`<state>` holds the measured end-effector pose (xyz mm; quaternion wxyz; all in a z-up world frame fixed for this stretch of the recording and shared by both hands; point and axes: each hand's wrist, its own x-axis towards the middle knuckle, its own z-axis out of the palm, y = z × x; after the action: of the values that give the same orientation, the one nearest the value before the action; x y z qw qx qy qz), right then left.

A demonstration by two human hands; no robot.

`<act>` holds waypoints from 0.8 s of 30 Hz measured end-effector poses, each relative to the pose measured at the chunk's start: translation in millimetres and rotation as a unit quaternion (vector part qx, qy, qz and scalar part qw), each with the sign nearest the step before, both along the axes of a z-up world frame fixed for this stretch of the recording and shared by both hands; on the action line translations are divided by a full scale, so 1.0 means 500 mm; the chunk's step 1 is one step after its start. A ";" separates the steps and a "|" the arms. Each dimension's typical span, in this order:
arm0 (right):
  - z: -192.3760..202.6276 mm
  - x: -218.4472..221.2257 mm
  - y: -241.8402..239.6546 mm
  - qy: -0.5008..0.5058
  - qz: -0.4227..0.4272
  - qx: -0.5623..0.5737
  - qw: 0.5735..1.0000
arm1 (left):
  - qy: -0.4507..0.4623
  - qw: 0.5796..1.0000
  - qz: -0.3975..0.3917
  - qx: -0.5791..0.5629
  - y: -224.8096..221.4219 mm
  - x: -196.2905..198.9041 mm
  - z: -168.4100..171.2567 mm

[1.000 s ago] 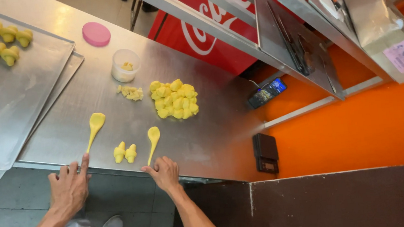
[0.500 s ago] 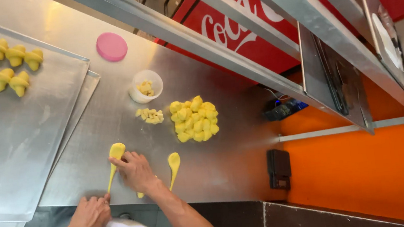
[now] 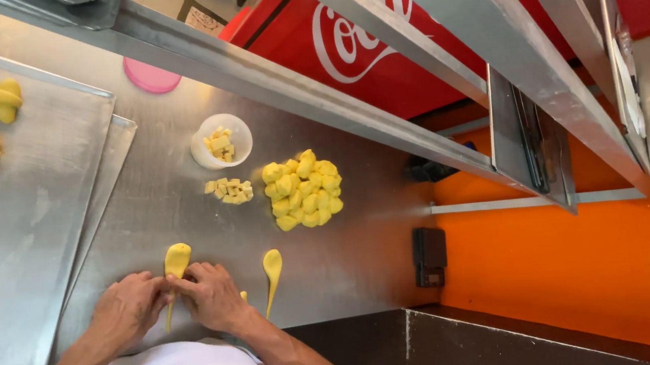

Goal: Shaping small pieces of yellow dough into crescent shapes on a stainless steel table

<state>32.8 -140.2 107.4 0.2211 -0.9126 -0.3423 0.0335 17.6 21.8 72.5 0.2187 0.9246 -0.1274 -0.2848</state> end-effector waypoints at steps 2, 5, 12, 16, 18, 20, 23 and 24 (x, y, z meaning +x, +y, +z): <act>0.011 0.002 -0.007 0.024 0.028 0.038 0.999 | -0.079 0.978 0.161 -0.104 -0.005 -0.015 -0.008; 0.055 0.004 -0.012 0.068 0.025 0.114 0.991 | -0.119 0.949 0.263 -0.127 -0.022 -0.029 0.015; -0.002 0.007 -0.029 0.128 -0.023 0.093 0.987 | -0.214 0.920 0.315 -0.093 -0.060 -0.044 -0.013; -0.041 -0.003 -0.037 0.087 0.000 0.058 0.994 | -0.252 0.904 0.337 -0.076 -0.079 -0.060 -0.018; -0.034 -0.006 -0.037 0.109 -0.019 0.055 0.992 | -0.238 0.901 0.358 -0.051 -0.085 -0.057 -0.027; -0.031 -0.009 -0.039 0.106 -0.040 0.077 0.991 | -0.222 0.896 0.384 -0.032 -0.091 -0.051 -0.049; -0.032 -0.012 -0.037 0.093 -0.064 0.080 0.990 | -0.182 0.896 0.403 -0.044 -0.090 -0.044 -0.034; -0.026 -0.011 -0.034 0.087 -0.060 0.083 0.991 | -0.189 0.893 0.405 -0.043 -0.089 -0.043 -0.031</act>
<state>27.4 -157.1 94.4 0.3268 -0.9034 -0.2681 0.0714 -4.0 -22.5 56.7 0.3265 0.9221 0.2070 0.0148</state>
